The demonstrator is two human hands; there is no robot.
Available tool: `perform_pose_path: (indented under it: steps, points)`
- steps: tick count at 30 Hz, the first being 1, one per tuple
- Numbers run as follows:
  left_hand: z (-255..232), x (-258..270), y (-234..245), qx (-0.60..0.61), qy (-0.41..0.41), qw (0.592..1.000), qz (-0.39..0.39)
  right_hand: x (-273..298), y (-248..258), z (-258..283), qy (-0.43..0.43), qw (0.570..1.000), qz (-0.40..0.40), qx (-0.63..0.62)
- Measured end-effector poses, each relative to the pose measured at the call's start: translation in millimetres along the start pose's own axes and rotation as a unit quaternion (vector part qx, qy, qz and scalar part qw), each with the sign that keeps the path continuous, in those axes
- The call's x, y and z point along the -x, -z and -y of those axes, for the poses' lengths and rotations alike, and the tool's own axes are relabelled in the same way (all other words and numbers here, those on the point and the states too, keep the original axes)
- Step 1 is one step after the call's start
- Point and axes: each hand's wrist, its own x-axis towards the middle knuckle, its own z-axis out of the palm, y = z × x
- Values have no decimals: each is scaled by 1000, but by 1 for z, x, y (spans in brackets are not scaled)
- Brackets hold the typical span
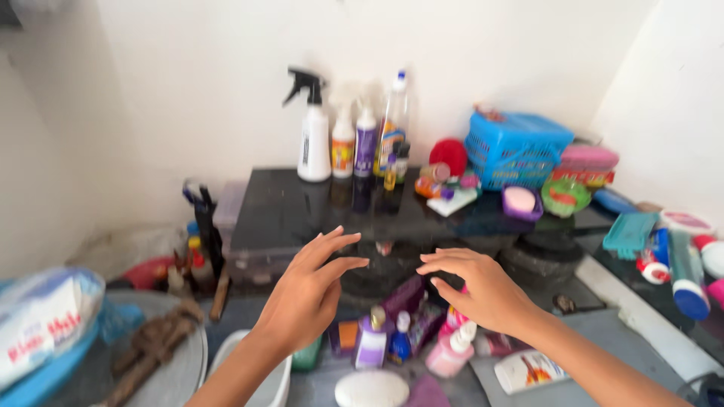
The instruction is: The person systematically picks up various personal care items from a cluttered shelf, including bottles, tubes, and containers, and places them on the surface below. The person handles each item individually, moving them from the shelf to the lower area.
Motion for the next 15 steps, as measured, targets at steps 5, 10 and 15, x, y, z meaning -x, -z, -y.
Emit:
perform_pose_path:
  steps: [5, 10, 15]
  points:
    - [13, -33, 41, -43, -3, 999, -10, -26, 38, 7, -11, 997, -29, 67]
    - [44, -59, 49, -83, 35, 996, -11, -44, 60, -8, -8, 986, -6, 169]
    - [75, -95, 35, -113, 64, 990, -56, -64, 65, -36, -4, 979, -3, 203]
